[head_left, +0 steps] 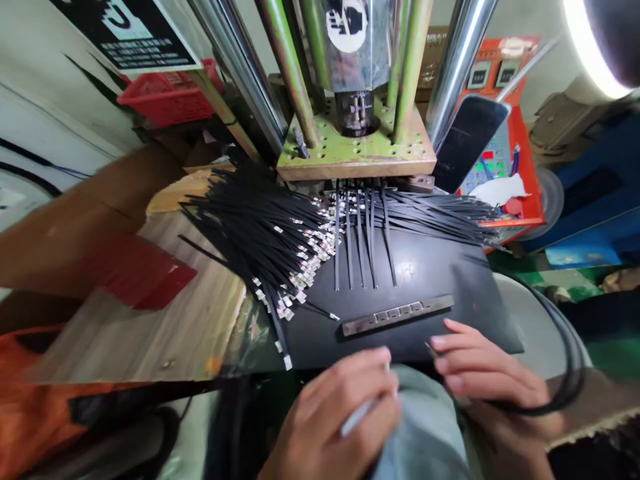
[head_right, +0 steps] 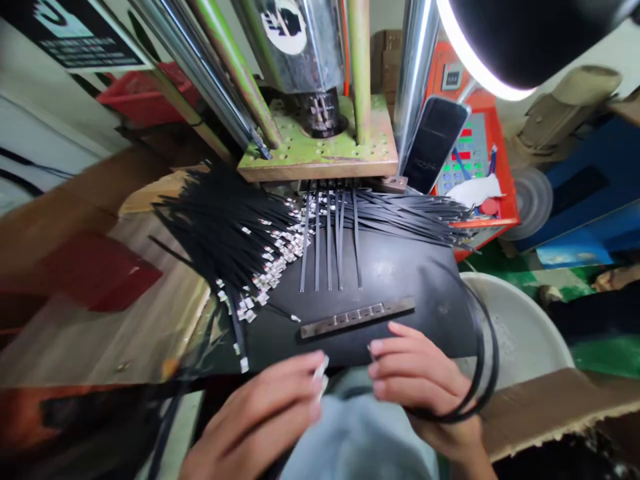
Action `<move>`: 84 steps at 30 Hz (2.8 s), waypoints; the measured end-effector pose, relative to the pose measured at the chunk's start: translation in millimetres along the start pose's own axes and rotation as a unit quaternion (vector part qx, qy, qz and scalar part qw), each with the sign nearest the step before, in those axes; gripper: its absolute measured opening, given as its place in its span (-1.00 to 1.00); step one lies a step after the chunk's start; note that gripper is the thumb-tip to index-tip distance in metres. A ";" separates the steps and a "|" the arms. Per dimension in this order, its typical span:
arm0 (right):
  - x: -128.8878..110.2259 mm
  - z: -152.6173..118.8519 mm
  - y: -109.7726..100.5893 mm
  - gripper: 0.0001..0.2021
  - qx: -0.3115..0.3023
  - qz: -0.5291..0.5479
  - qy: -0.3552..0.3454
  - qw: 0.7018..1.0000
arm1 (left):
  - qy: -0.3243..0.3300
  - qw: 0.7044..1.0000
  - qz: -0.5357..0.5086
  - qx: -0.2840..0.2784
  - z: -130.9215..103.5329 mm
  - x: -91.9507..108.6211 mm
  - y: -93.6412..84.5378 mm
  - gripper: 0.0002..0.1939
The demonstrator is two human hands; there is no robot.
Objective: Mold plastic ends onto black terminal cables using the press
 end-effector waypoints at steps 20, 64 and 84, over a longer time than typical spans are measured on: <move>40.5 28.2 32.9 -0.80 -0.086 -0.262 -0.050 0.960 | 0.102 0.959 0.265 0.015 66.8 -4.6 52.5 -0.76; 72.3 16.6 7.6 -0.82 -0.028 -0.262 0.030 0.964 | 0.057 0.976 0.200 -0.058 68.0 -18.8 38.1 -0.62; 68.5 -16.2 -51.7 -0.84 0.099 -0.261 0.066 0.958 | 0.178 0.967 0.108 0.146 45.0 -19.7 1.0 -0.87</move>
Point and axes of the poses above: each hand's wrist, its own z-axis towards the middle knuckle, its own y-axis out of the palm, x = y × z, the point moved 10 cm from there along z, towards the middle knuckle, and after that the axes turned 6 degrees about x, right-handed, at the moved point
